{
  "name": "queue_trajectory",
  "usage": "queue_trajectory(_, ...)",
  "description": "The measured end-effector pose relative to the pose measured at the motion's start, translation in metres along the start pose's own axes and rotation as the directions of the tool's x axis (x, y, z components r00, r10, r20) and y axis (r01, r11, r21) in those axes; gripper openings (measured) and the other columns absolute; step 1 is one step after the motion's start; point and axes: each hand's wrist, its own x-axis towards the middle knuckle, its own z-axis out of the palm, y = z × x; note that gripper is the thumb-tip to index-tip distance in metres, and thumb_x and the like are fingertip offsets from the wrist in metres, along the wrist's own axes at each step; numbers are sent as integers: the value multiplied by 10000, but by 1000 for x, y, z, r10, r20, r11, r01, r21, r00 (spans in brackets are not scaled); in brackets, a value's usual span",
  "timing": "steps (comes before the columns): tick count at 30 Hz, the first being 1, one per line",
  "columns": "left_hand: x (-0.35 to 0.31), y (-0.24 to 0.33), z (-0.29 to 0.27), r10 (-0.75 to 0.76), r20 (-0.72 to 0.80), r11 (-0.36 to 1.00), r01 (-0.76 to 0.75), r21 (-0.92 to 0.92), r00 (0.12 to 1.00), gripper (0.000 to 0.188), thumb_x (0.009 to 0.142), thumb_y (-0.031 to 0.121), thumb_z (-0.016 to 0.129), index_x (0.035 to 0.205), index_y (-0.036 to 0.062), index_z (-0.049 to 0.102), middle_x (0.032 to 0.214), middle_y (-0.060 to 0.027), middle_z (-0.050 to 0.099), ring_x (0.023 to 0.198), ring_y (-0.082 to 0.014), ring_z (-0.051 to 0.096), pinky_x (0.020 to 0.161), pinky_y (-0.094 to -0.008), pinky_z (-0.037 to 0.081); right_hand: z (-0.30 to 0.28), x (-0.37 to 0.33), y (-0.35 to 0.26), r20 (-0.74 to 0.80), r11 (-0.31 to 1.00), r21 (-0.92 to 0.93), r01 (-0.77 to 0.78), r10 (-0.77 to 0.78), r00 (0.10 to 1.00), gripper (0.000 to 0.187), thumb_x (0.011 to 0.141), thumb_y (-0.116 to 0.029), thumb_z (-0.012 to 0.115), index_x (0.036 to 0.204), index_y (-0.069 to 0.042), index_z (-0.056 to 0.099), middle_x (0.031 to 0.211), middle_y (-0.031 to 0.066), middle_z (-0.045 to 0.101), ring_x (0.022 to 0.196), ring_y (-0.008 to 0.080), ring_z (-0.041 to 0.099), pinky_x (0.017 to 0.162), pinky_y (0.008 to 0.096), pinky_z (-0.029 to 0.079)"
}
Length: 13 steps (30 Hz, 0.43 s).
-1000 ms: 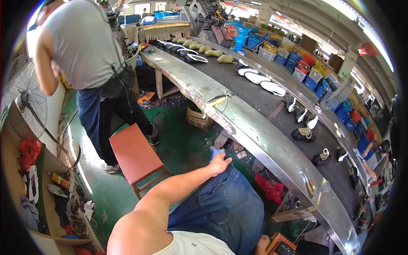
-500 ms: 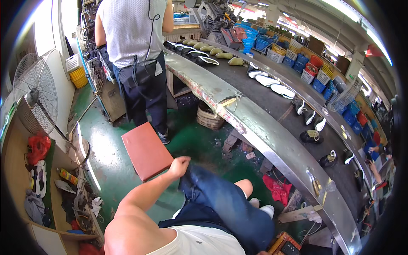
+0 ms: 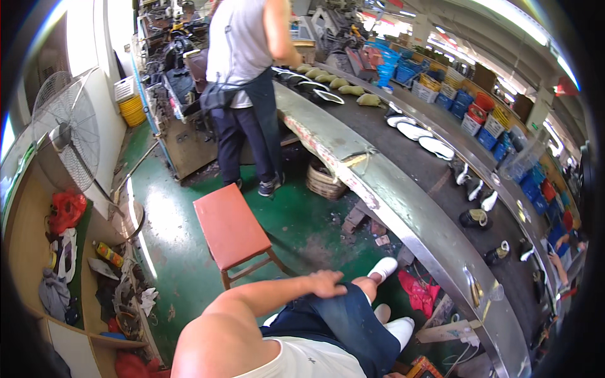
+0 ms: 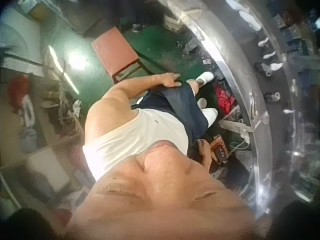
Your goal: Use pliers to pull and trim excess material from shoe uppers and tie shoelaces on a production line.
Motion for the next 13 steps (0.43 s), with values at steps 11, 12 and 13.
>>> queue_trajectory(11, -43, 18, 20, 174, 40, 974, -165, -157, 984, 839, 1023, 575, 432, 1631, 95, 111, 1643, -255, 228, 1508, -438, 258, 1229, -477, 253, -57, 116, -33, 354, 946, -315, 78, 41, 934, 545, 967, -454, 607, 1217, 29, 657, 1115, 319, 679, 1081, 462, 651, 935, 515, 501)
queue_trajectory(12, -46, 21, 20, 164, 38, 981, -159, -110, 986, 841, 1024, 576, 427, 1632, 98, 97, 1644, -256, 221, 1504, -453, 253, 1227, -481, 255, -62, 123, -36, 414, 939, -331, 92, 57, 908, 538, 955, -466, 621, 1209, 6, 671, 1111, 322, 679, 1079, 461, 653, 934, 511, 502)
queue_trajectory(13, -52, 19, 20, 141, 27, 988, -139, -67, 990, 842, 1026, 576, 421, 1634, 101, 83, 1645, -257, 214, 1501, -469, 248, 1225, -485, 258, -68, 136, -43, 479, 928, -353, 122, 67, 875, 531, 943, -478, 634, 1200, -16, 684, 1106, 324, 680, 1078, 460, 655, 933, 507, 503)
